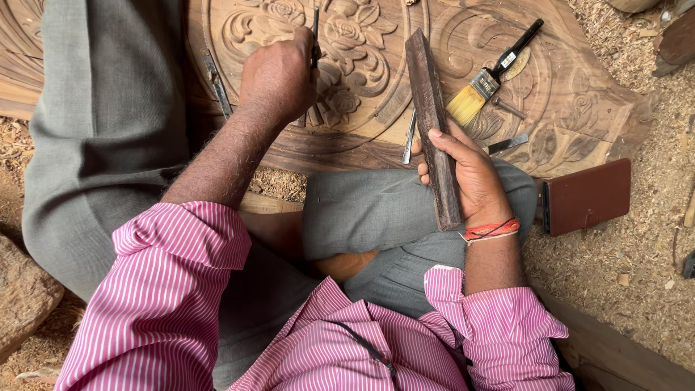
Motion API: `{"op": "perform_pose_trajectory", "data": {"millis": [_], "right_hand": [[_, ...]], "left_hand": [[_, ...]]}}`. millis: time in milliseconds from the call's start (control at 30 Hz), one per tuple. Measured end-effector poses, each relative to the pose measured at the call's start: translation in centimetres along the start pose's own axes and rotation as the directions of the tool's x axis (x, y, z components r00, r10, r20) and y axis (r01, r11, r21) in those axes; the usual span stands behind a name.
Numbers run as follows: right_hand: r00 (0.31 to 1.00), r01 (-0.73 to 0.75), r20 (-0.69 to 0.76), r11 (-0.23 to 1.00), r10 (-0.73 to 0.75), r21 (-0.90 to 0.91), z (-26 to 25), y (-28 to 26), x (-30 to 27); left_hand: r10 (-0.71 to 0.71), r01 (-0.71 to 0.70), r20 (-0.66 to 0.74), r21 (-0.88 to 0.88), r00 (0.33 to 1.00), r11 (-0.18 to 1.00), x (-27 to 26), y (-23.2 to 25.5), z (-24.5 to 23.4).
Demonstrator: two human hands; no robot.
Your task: The person is carving a floral design into a large wooden panel using a chisel and a wooden mallet. They repeatedly strike the chisel to shape the wood, occasionally pausing to inspect the work or adjust their position.
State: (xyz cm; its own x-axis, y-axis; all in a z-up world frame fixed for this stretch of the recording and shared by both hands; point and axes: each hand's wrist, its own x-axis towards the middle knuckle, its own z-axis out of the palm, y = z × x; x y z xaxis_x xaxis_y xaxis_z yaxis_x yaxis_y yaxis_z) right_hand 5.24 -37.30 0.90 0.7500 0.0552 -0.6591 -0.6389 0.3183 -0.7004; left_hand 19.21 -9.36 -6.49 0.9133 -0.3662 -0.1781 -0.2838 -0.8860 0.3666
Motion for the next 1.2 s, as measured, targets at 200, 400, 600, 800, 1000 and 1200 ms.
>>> {"op": "perform_pose_trajectory", "data": {"millis": [200,400,600,800,1000,1200], "right_hand": [[0.991,0.130,0.041,0.970,-0.124,-0.207,2.2,-0.8,-0.7],[0.839,0.528,0.264,0.595,-0.475,-0.606,6.4,-5.2,1.1],[0.777,0.441,0.421,-0.073,-0.468,-0.895,9.8,-9.8,4.7],[0.850,0.377,0.263,0.178,-0.456,-0.909,9.6,-8.8,5.8],[0.605,0.579,0.606,-0.236,-0.517,-0.780,8.6,-9.1,6.8],[0.745,0.444,0.389,-0.031,-0.542,-0.895,8.3,-9.0,7.7]], "left_hand": [[-0.002,0.002,-0.034,-0.011,0.999,1.000,0.3,0.2,0.0],[-0.025,0.025,0.002,-0.047,1.000,0.999,0.1,0.1,0.4],[-0.050,0.052,0.034,-0.060,0.998,0.997,0.7,0.0,-0.2],[-0.013,0.012,-0.011,-0.073,1.000,0.997,0.5,-0.6,0.5],[-0.039,0.039,-0.003,-0.089,0.999,0.995,0.5,-0.8,0.5],[-0.026,0.023,-0.037,-0.077,0.999,0.997,0.9,-1.1,1.1]]}}
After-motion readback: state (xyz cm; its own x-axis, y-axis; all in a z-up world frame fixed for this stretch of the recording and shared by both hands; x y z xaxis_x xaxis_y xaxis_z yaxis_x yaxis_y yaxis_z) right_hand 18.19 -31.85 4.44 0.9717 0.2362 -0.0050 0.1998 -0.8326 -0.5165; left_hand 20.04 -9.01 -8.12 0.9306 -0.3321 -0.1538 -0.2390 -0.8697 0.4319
